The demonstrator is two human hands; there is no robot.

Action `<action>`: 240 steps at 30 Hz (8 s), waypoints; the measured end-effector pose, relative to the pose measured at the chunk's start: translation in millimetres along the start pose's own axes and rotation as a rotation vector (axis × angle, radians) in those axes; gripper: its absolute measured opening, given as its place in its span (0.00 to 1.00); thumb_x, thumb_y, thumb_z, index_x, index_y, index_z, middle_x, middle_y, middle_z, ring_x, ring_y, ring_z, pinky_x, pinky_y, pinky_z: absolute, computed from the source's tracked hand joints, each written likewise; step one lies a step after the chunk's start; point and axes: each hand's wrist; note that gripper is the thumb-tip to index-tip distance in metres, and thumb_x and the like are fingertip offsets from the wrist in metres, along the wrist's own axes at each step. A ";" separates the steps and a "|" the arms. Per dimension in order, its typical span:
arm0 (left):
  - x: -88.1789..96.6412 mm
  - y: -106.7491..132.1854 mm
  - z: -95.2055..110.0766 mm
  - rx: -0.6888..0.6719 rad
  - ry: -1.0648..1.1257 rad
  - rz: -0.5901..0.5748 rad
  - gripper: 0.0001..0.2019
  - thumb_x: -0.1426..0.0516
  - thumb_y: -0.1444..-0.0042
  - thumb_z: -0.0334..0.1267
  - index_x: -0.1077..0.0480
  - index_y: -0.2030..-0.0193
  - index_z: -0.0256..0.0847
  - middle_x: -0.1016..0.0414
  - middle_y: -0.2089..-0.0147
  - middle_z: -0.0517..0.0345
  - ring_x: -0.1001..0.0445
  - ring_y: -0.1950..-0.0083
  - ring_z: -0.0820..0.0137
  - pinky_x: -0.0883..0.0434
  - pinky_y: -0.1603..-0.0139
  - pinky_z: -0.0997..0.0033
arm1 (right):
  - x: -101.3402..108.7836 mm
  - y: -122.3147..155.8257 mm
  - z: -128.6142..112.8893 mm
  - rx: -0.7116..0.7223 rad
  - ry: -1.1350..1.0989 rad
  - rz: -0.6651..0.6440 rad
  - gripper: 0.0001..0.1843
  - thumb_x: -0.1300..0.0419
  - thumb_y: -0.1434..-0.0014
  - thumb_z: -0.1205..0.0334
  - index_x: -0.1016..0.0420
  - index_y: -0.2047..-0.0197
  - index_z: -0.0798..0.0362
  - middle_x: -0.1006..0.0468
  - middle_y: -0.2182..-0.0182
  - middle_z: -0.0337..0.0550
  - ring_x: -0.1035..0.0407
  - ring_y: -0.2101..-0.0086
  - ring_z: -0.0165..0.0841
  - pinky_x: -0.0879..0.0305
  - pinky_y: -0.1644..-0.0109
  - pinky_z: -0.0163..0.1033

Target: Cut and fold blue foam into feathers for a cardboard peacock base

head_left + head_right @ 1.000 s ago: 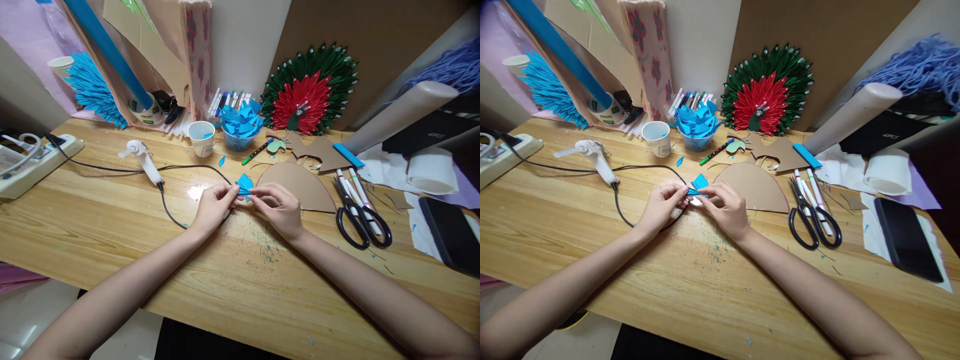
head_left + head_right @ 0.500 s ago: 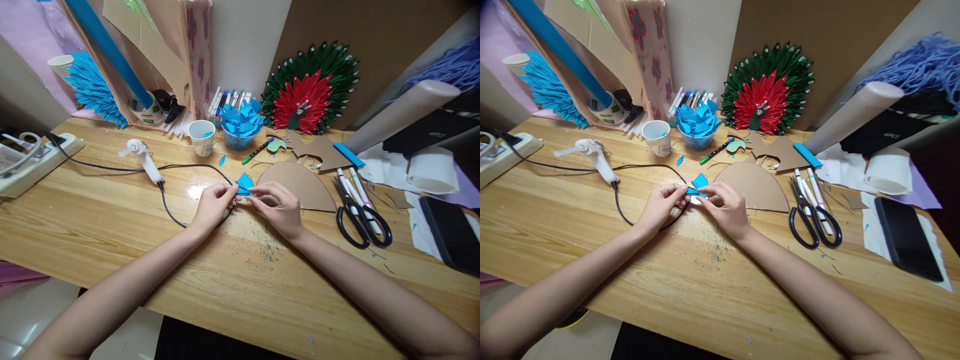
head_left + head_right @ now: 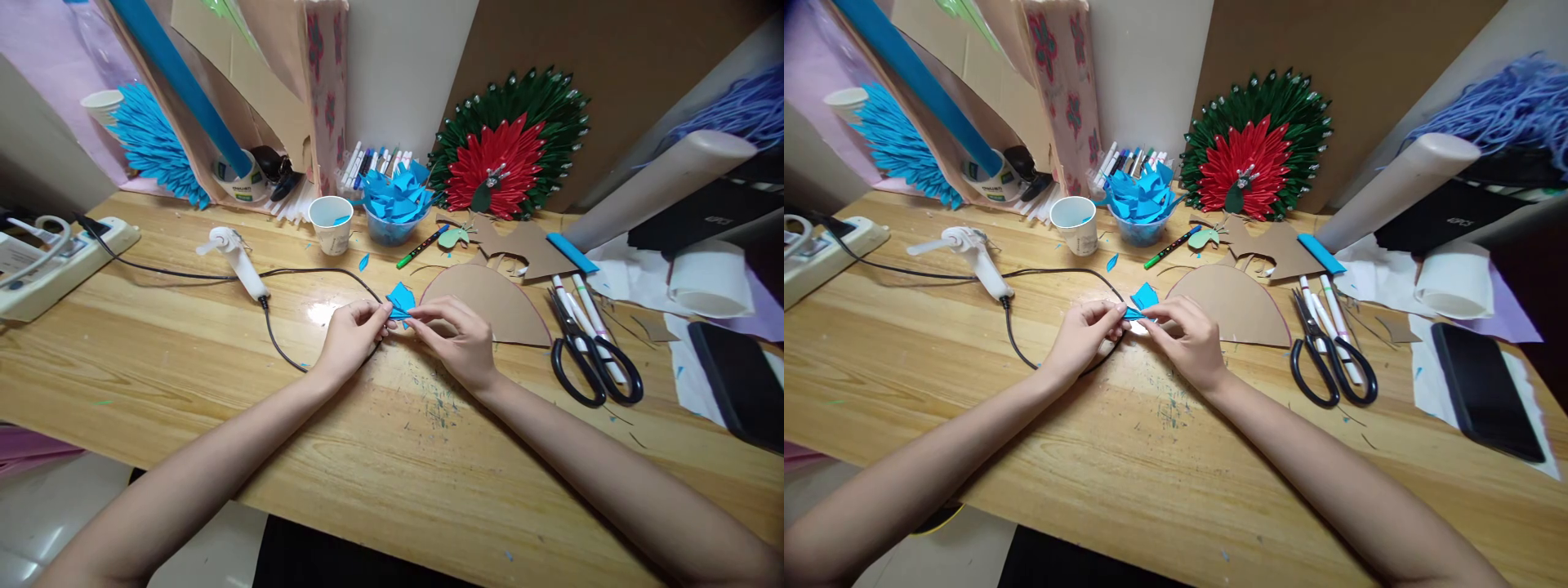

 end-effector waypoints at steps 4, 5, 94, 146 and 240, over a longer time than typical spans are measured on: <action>0.1 0.1 -1.0 -0.027 -0.011 -0.003 0.14 0.42 0.49 0.44 0.29 0.77 0.35 0.30 0.78 0.60 0.35 0.77 0.77 0.38 0.73 0.77 | -0.2 -0.4 -0.4 -0.009 -0.013 0.014 0.03 0.38 0.46 0.66 0.24 0.66 0.51 0.24 0.71 0.41 0.30 0.70 0.32 0.32 0.65 0.39; 0.1 0.2 -1.2 -0.036 -0.016 -0.004 0.14 0.42 0.49 0.44 0.29 0.76 0.35 0.29 0.78 0.60 0.35 0.76 0.77 0.37 0.72 0.77 | -0.3 -0.4 -0.5 -0.015 -0.018 0.016 0.03 0.38 0.46 0.66 0.24 0.66 0.51 0.24 0.71 0.41 0.30 0.70 0.31 0.32 0.65 0.39; -1.0 4.2 9.2 0.023 0.078 0.078 0.11 0.37 0.56 0.42 0.24 0.72 0.35 0.25 0.76 0.57 0.30 0.74 0.74 0.32 0.70 0.75 | -0.5 -0.7 -1.3 -0.054 -0.026 0.047 0.05 0.40 0.44 0.65 0.23 0.66 0.50 0.22 0.70 0.42 0.29 0.68 0.34 0.32 0.62 0.42; 16.7 5.1 10.4 -0.546 -0.728 0.105 0.09 0.45 0.43 0.40 0.25 0.61 0.41 0.24 0.62 0.53 0.28 0.60 0.68 0.32 0.61 0.68 | -0.2 -7.8 8.5 -0.572 -0.961 -0.279 0.20 0.47 0.41 0.53 0.26 0.50 0.53 0.34 0.72 0.40 0.48 0.78 0.25 0.50 0.76 0.33; 21.1 -3.1 18.2 -0.004 -0.060 -0.141 0.14 0.38 0.54 0.46 0.27 0.73 0.34 0.25 0.74 0.56 0.34 0.74 0.76 0.36 0.71 0.77 | 1.7 2.9 -3.7 0.259 0.037 0.160 0.11 0.39 0.46 0.70 0.27 0.60 0.48 0.28 0.61 0.46 0.30 0.60 0.36 0.30 0.57 0.44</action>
Point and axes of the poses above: each hand's wrist, its own y-axis away from the middle knuckle, its own x-axis out of the back of the hand, z = x × y
